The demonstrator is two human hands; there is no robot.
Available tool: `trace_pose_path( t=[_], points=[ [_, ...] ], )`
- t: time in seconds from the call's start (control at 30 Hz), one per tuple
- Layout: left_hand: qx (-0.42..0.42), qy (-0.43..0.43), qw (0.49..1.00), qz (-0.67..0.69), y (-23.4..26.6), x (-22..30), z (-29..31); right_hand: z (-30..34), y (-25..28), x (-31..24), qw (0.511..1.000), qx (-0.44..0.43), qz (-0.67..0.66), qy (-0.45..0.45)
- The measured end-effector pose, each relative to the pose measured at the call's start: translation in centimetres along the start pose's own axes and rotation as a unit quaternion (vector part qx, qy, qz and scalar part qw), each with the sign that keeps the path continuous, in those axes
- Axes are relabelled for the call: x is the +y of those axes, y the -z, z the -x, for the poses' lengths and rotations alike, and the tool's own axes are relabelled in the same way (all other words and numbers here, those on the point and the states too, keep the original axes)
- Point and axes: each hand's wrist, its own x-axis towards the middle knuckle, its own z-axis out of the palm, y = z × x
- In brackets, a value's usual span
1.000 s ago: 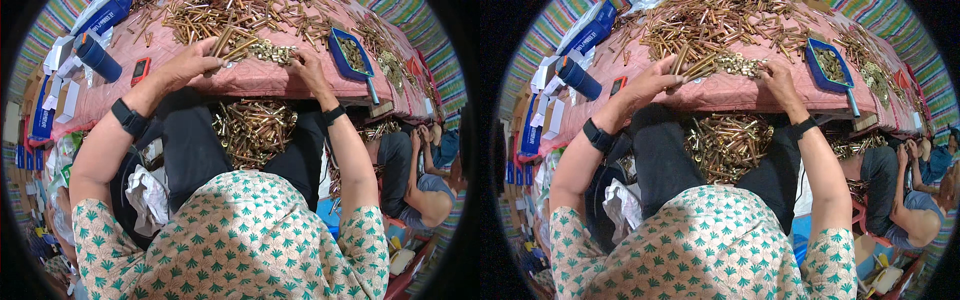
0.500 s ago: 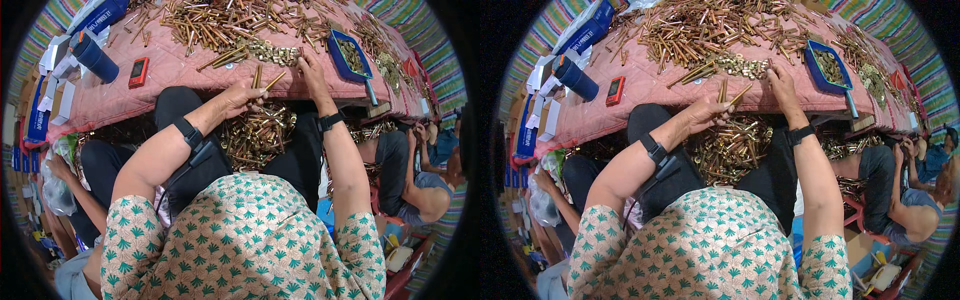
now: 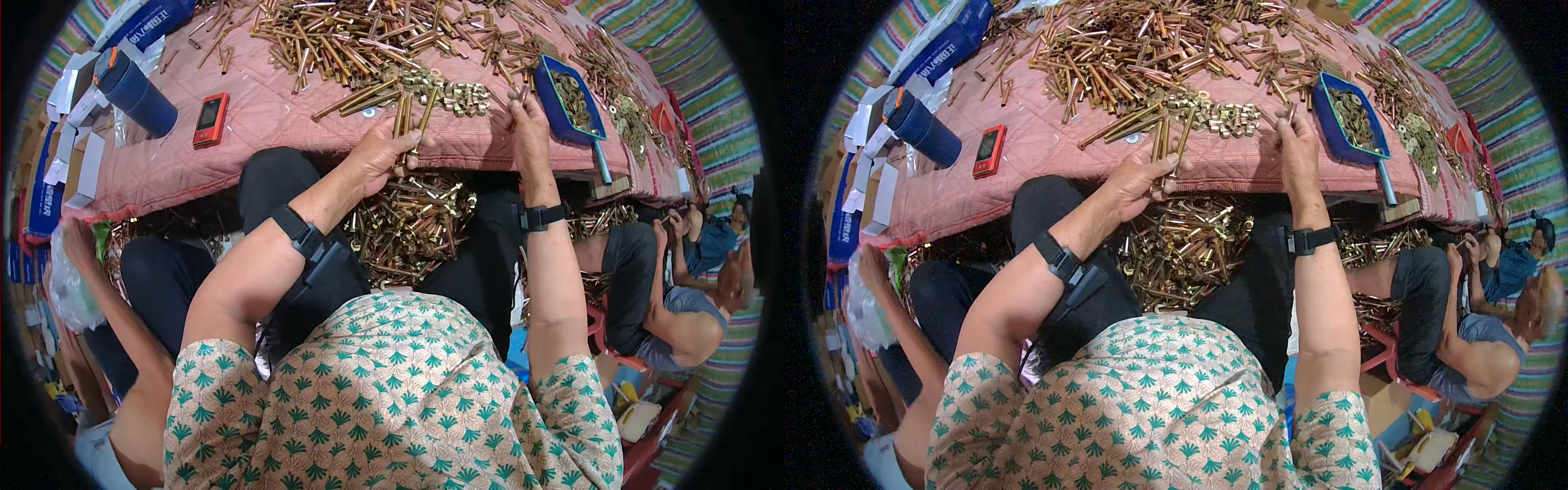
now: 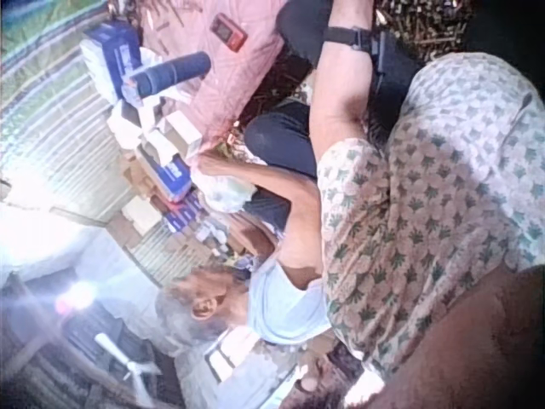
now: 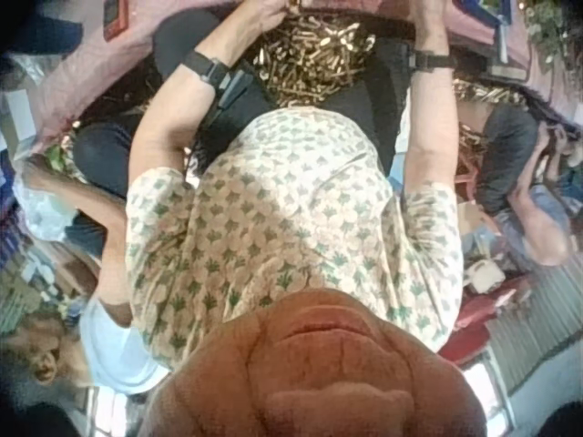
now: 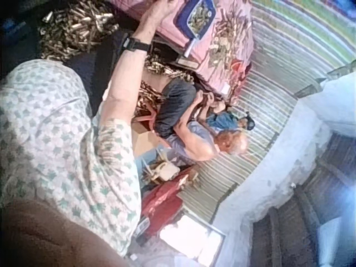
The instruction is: Assembling small metal components by placing washers onto copper tubes.
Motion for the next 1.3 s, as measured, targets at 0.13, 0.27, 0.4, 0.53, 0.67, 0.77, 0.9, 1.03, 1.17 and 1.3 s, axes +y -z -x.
trace_pose_path(
  t=[0.13, 0.27, 0.4, 0.53, 0.67, 0.77, 0.9, 1.03, 1.17, 1.3],
  points=[
    [0.051, -0.056, 0.997, 0.028, 0.2, -0.1, -0.3, -0.1, -1.9, 0.8, 0.954, -0.018, 0.278, 0.113],
    [0.101, -0.132, 0.986, 0.027, 0.1, 1.0, -0.1, -0.6, -5.9, 1.4, 0.899, -0.086, 0.392, 0.177],
    [0.134, -0.141, 0.980, 0.047, 1.0, 1.1, 0.2, -0.4, -10.2, 1.4, 0.828, -0.125, 0.484, 0.252],
    [0.129, -0.137, 0.981, 0.043, 0.8, 1.1, 0.1, 0.0, -11.2, 2.0, 0.774, -0.107, 0.567, 0.259],
    [0.126, -0.136, 0.982, 0.042, 0.6, 1.3, 0.2, -0.6, -9.4, 2.1, 0.743, 0.003, 0.600, 0.296],
    [0.136, -0.134, 0.980, 0.060, 1.0, 1.2, 0.0, -0.9, -9.5, 1.9, 0.728, 0.045, 0.587, 0.351],
    [0.138, -0.128, 0.981, 0.046, 0.8, 1.3, 0.1, -0.8, -10.5, 2.0, 0.781, -0.080, 0.549, 0.286],
    [0.152, -0.125, 0.980, 0.032, 0.9, 1.1, 0.2, -0.1, -11.9, 2.5, 0.721, -0.083, 0.625, 0.286],
    [0.155, -0.124, 0.980, 0.010, 0.9, 0.9, 0.1, -0.8, -11.6, 3.6, 0.696, -0.057, 0.654, 0.289],
    [0.136, -0.101, 0.985, -0.016, 1.0, 0.6, 0.0, -0.4, -11.0, 3.2, 0.808, -0.020, 0.522, 0.274]
  ],
)
